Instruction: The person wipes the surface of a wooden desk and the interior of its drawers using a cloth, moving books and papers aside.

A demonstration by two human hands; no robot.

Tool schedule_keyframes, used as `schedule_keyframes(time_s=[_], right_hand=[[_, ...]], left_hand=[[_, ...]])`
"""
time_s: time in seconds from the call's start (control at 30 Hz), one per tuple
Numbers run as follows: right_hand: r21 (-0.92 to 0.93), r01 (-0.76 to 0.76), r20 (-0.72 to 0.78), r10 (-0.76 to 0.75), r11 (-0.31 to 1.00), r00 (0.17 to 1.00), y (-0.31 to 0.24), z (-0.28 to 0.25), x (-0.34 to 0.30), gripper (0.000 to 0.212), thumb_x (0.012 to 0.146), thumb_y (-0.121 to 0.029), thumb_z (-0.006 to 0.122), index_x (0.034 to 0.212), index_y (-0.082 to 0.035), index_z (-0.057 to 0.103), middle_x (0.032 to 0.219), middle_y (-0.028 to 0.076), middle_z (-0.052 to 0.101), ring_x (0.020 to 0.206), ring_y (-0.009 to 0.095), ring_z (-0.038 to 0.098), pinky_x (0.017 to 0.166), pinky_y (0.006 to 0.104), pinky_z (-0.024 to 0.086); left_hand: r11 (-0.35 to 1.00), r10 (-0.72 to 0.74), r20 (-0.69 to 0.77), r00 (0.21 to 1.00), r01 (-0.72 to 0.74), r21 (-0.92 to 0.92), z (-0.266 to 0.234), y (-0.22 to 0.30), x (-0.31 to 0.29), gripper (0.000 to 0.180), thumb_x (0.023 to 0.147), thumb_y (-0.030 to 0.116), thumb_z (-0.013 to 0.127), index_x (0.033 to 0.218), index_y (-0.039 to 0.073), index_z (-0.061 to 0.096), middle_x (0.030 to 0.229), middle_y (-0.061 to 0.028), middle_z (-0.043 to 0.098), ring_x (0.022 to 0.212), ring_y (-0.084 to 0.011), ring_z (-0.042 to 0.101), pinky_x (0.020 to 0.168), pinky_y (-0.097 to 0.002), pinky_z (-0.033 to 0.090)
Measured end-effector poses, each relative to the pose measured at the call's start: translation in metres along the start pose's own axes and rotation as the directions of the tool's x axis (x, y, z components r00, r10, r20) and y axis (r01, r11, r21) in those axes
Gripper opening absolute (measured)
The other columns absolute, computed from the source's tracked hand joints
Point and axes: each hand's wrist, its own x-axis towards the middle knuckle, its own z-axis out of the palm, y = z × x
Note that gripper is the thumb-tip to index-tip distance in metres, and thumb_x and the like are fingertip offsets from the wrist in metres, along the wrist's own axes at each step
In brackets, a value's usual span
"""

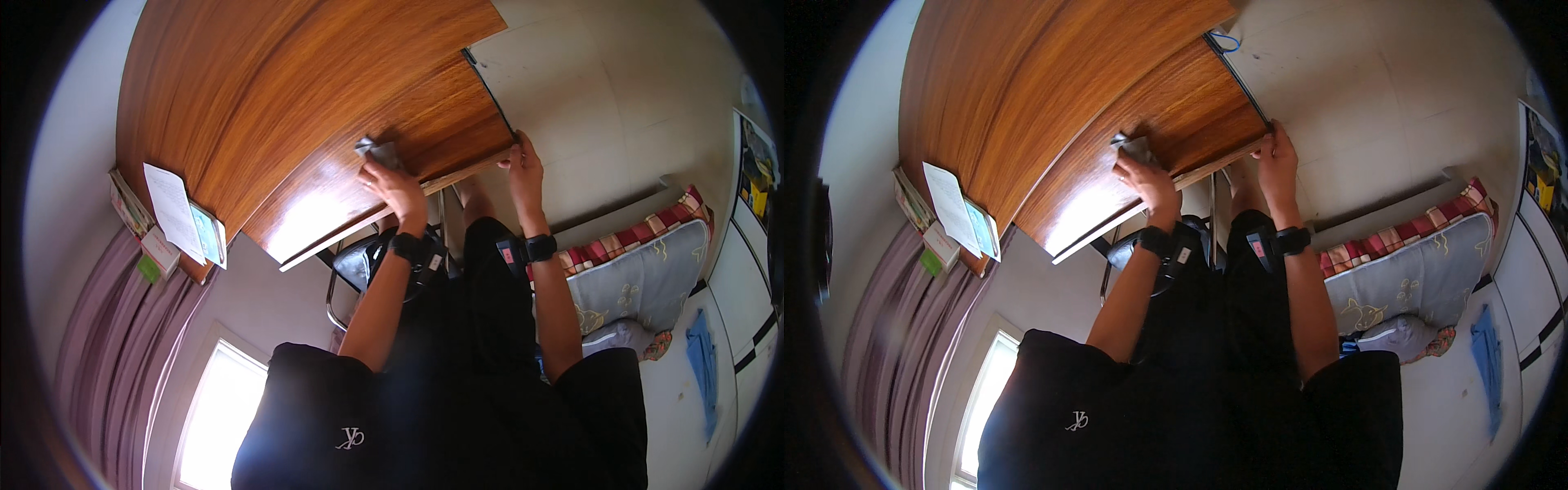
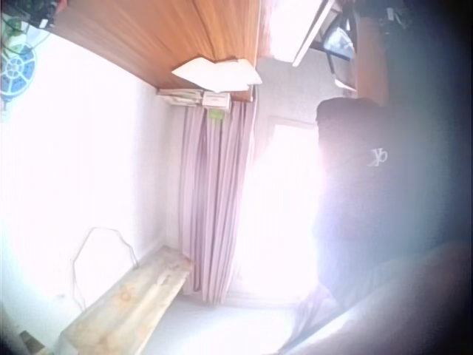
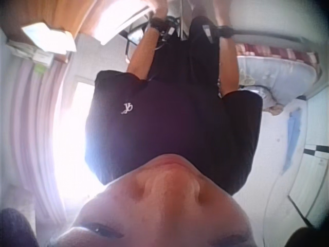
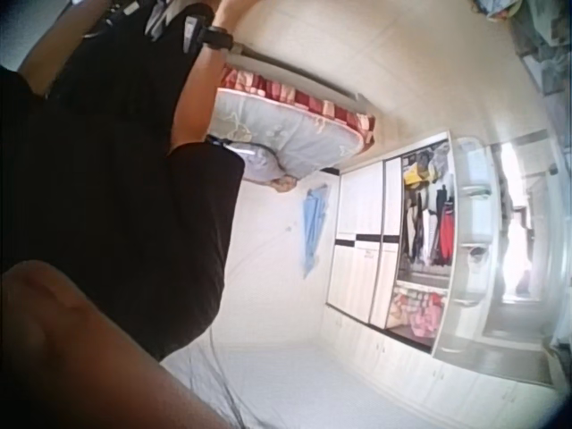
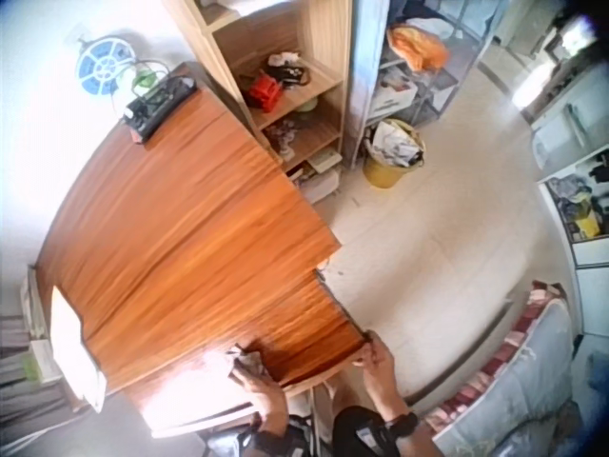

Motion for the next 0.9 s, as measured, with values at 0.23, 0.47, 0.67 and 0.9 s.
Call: schedule_keyframes(time_s=[0.23,0.47,0.67,0.9], right_hand=[[0.082,0.049,0.018,-0.051,0.995,0.999,0.019,-0.001,0.006,0.034,0.098,-0.013,0.042,0.126,0.005,0.048,0.095,0.011,0.060,0.077,0.013,0.060,0.071,0.0271,0.051],[0.482,-0.185,0.109,0.151,0.856,0.983,0.027,-0.031,-0.010,0.040,0.099,-0.014,0.039,0.136,-0.002,0.037,0.113,0.019,0.057,0.095,0.023,0.062,0.085,0.0313,0.051],[0.492,-0.146,0.065,0.131,0.858,0.989,0.052,-0.082,-0.019,0.038,0.097,-0.012,0.040,0.133,-0.001,0.036,0.114,0.024,0.056,0.102,0.030,0.061,0.090,0.0346,0.050],[0.294,-0.228,0.046,0.225,0.928,0.973,0.075,-0.112,-0.029,0.038,0.095,-0.012,0.044,0.132,0.000,0.037,0.110,0.021,0.058,0.095,0.027,0.063,0.084,0.0319,0.052]], left_hand=[[0.980,0.199,0.087,0.976,-0.199,-0.006,0.047,0.087,-0.034,0.069,0.066,-0.014,0.048,0.132,-0.008,0.027,0.118,-0.0261,0.033,0.110,-0.0442,0.034,0.101,-0.0568,0.025],[0.920,0.374,0.141,0.917,-0.346,-0.185,0.062,0.125,-0.046,0.063,0.071,-0.009,0.052,0.131,0.003,0.037,0.116,-0.0232,0.038,0.104,-0.0431,0.038,0.093,-0.0495,0.033],[0.715,0.585,0.234,0.777,-0.358,-0.601,0.067,0.138,-0.043,0.052,0.070,-0.013,0.049,0.119,0.003,0.049,0.114,-0.0185,0.046,0.109,-0.0387,0.043,0.096,-0.0457,0.035],[0.632,-0.026,0.337,0.941,0.277,-0.724,-0.005,0.023,0.003,0.057,0.087,-0.007,0.051,0.139,0.008,0.033,0.126,-0.0088,0.052,0.115,-0.0203,0.050,0.097,-0.0339,0.042]])
